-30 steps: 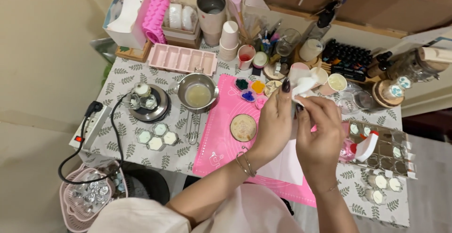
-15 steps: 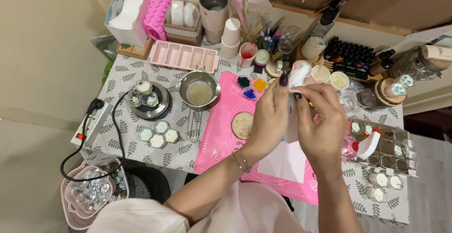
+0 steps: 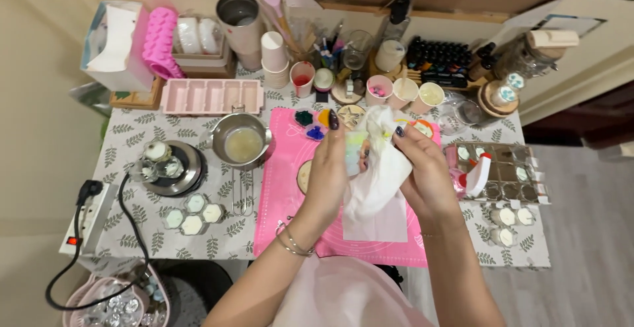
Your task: Clean a silicone mold using a wet wipe and a small detail brush.
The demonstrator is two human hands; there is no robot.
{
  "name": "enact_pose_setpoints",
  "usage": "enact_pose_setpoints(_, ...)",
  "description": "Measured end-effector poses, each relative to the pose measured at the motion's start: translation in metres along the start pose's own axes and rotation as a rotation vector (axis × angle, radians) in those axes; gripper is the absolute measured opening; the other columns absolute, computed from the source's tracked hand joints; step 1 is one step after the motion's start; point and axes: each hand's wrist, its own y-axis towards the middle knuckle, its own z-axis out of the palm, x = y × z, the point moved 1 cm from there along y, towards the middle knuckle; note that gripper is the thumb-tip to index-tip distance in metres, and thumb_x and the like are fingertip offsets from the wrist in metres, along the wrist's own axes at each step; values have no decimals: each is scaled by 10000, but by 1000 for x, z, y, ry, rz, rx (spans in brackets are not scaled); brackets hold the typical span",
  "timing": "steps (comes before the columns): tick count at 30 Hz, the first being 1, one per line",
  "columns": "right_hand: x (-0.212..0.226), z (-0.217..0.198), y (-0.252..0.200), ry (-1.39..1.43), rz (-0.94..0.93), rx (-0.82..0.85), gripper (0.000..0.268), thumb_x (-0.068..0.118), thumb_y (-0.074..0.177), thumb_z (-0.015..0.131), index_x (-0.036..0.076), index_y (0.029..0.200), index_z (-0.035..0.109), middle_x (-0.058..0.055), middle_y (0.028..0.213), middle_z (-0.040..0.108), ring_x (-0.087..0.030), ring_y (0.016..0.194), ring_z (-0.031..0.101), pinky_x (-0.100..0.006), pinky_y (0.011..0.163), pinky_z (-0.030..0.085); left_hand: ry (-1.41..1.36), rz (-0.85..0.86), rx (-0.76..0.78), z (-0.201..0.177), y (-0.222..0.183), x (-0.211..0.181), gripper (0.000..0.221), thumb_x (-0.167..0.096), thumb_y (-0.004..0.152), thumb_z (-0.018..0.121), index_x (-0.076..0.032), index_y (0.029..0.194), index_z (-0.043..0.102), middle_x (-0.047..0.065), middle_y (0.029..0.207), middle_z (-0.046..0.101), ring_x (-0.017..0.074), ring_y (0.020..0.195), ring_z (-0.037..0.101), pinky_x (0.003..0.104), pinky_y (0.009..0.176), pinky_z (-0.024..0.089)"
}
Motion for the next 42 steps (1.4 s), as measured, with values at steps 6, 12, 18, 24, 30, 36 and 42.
enact_pose_setpoints(6,15,6,-23,2,-46,-53,275,88,1034,523,-46,1258,606,-123,1150,713,-168,1009,700,-321,914,553,-95,-148,40,5,-9,-13,452,-466,1042,417,-86,1212,593,19,920,658,104,772,608,277,721,535)
enact_pose_setpoints(12,18,12,-37,-14,-46,-56,265,81,1014,539,-50,1225,630,-130,1111,711,-180,952,693,-334,853,568,-65,-226,21,9,-14,-12,477,-491,1038,423,-79,1182,615,23,923,663,100,771,602,267,695,503)
enact_pose_setpoints(18,25,55,-64,-1114,-697,-68,200,22,958,652,20,1134,747,-61,1049,663,-146,902,652,-298,752,529,23,-22,51,9,-14,-6,460,-482,1048,404,-74,1103,609,43,881,647,144,747,614,287,696,528)
enact_pose_setpoints(24,14,69,-70,-1396,-959,-209,291,-61,859,676,35,1128,733,-99,1046,661,-264,945,626,-343,837,529,384,311,27,3,-6,14,485,-460,1123,389,-28,1035,592,59,863,584,109,767,516,267,695,469)
enact_pose_setpoints(30,1,29,-49,-902,-587,-168,154,19,1016,634,-29,1128,728,-106,995,654,-204,865,626,-314,764,508,240,99,34,9,-7,10,489,-465,1093,334,-59,971,579,66,779,601,131,654,553,285,583,452)
enact_pose_setpoints(36,12,-2,-38,93,48,-148,271,119,996,591,-27,1216,656,-116,1052,738,-186,919,701,-327,834,556,-204,-116,160,12,-10,5,430,-457,1084,386,-68,1094,569,51,915,648,129,801,617,303,769,531)
enact_pose_setpoints(42,23,-3,-52,78,20,-238,312,175,990,572,-9,1224,664,-98,1124,725,-179,1031,691,-355,915,545,-229,-142,205,14,-14,2,435,-466,1083,375,-75,1139,557,61,892,643,151,785,621,326,754,523)
